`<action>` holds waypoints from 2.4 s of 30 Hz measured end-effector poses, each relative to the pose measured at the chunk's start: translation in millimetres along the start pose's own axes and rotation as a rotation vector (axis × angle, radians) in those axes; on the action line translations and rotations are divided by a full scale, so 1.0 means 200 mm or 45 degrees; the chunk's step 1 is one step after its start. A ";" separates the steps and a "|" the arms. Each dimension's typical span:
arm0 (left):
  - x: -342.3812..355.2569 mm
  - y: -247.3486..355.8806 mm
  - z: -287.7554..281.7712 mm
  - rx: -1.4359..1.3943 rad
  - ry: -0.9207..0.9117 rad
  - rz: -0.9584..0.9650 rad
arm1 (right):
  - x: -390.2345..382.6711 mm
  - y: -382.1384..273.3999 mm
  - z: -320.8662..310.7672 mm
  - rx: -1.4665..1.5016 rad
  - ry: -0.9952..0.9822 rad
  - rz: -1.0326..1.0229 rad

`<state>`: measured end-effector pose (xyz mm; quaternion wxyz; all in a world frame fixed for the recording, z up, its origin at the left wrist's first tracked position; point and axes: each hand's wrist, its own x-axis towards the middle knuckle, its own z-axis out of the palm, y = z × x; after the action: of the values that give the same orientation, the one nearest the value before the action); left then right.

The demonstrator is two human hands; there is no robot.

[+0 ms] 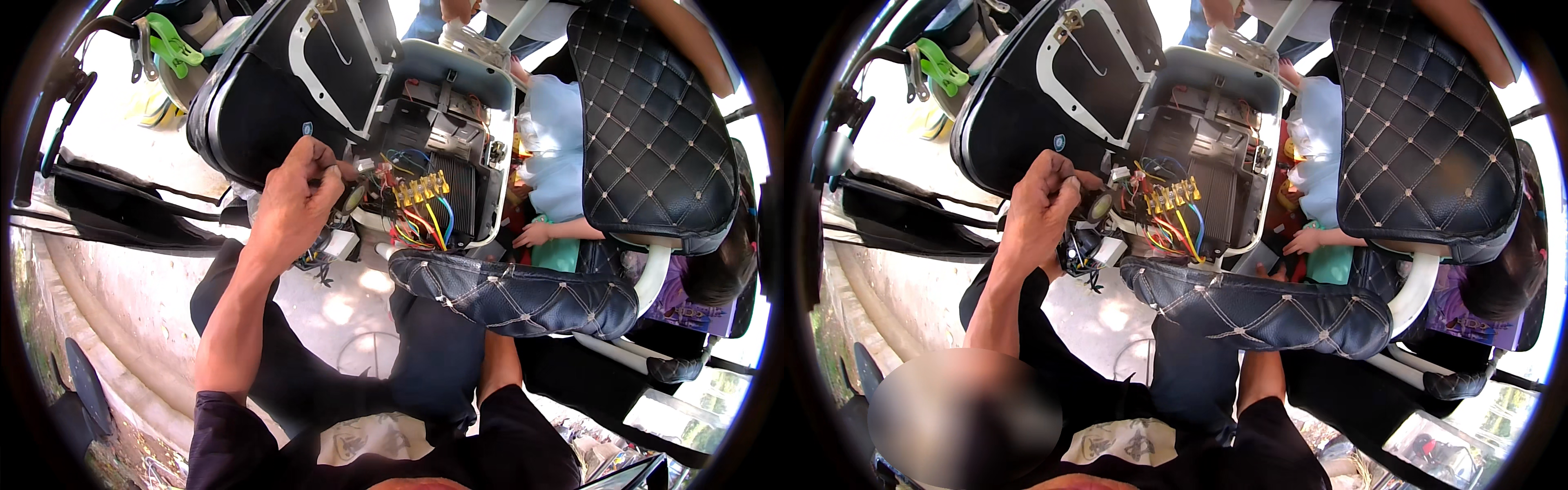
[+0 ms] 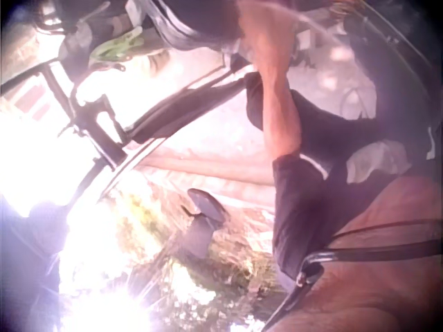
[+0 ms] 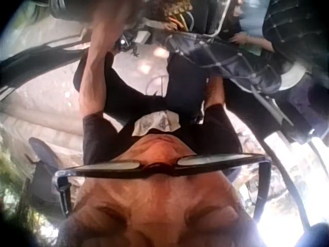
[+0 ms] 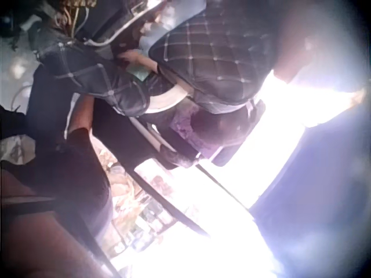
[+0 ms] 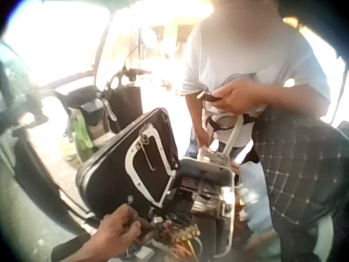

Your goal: The person works on the electrical components under the seat of a scooter, handling wires and a black electronic module. They connect wires to terminals and adjust the module's position within the compartment.

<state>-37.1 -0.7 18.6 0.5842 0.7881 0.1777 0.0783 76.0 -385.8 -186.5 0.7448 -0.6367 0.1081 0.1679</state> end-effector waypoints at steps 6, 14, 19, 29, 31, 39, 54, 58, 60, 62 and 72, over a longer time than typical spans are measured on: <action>0.14 -0.04 0.10 -0.155 -0.003 -0.038 | -0.14 -0.03 -0.19 -0.572 0.201 -0.625; 0.22 -0.05 0.21 -0.666 0.012 -0.098 | -0.23 -0.76 0.34 -0.323 -0.433 -0.258; 0.30 -0.08 0.30 -0.854 0.031 -0.128 | -0.08 -0.94 0.61 -0.587 -0.756 -0.105; 0.28 -0.07 0.40 -0.907 -0.001 -0.101 | 0.02 -0.86 0.85 -0.864 -0.741 -0.193; 0.26 -0.06 0.40 -0.955 -0.006 -0.117 | 0.03 -0.83 0.85 -0.814 -0.728 -0.196; 0.27 -0.08 0.44 -0.941 -0.052 -0.111 | 0.11 -0.71 0.82 -0.726 -0.688 -0.293; 0.25 -0.07 0.42 -0.318 0.174 0.417 | 0.16 -0.74 0.89 -0.921 -0.645 -0.811; 0.24 -0.05 0.44 -0.015 0.162 0.697 | 0.18 -0.77 0.88 -1.010 -0.526 -1.024; 0.22 -0.03 0.44 -0.007 0.221 0.676 | 0.19 -0.76 0.90 -0.974 -0.562 -1.073; 0.21 0.03 0.43 0.184 0.317 0.817 | 0.19 -0.78 0.89 -0.972 -0.560 -1.130; 0.21 0.01 0.46 1.071 0.325 1.379 | 0.16 -0.82 0.90 -0.388 -0.328 -0.858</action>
<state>32.6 -67.2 -12.0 0.0825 0.9097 -0.1578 0.3752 159.9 -226.8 -18.3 0.6627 -0.7134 -0.2275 0.0066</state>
